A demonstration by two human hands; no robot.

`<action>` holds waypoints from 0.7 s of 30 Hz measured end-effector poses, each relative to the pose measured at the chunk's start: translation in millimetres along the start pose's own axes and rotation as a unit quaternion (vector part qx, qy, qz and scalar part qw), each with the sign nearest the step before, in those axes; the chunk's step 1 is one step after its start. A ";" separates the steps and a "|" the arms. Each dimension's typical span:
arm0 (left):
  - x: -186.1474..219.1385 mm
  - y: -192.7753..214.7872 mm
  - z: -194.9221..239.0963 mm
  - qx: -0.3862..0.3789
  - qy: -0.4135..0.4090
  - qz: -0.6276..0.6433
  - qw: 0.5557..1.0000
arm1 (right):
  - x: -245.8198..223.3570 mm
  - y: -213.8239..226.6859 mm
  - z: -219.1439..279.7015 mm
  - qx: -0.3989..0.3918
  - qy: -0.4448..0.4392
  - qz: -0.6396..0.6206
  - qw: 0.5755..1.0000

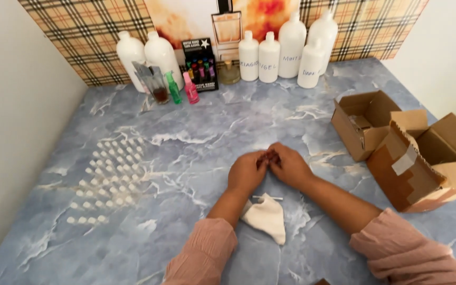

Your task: The person places small perfume vials into a white fabric pouch and then puts the pouch into a cardboard box.

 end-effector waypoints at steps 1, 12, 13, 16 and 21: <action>0.0 -1.3 2.7 0.002 -0.002 -0.002 1.000 | -4.8 1.5 2.4 0.002 0.002 0.000 1.000; -10.9 -8.6 8.6 0.000 -0.042 -0.011 0.999 | -12.9 2.9 11.6 -0.010 0.012 0.006 1.000; -12.2 -9.1 8.2 -0.002 -0.042 -0.011 0.999 | -15.3 5.4 12.4 -0.010 0.011 0.006 1.000; -13.4 -9.6 6.8 0.005 -0.049 -0.003 0.999 | -18.2 9.5 13.2 -0.025 0.006 -0.021 0.999; -15.3 -10.4 7.4 0.013 -0.057 -0.012 0.998 | -18.5 9.5 13.3 -0.026 0.015 -0.020 0.999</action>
Point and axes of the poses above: each hand's wrist, its own z-axis away from the middle knuckle, its own y-axis out of the back of the hand, x = y × z, the point moved 3 cm from there along -z, towards the middle knuckle, and after that the axes turned 2 degrees about -y, right-handed, at the moved point
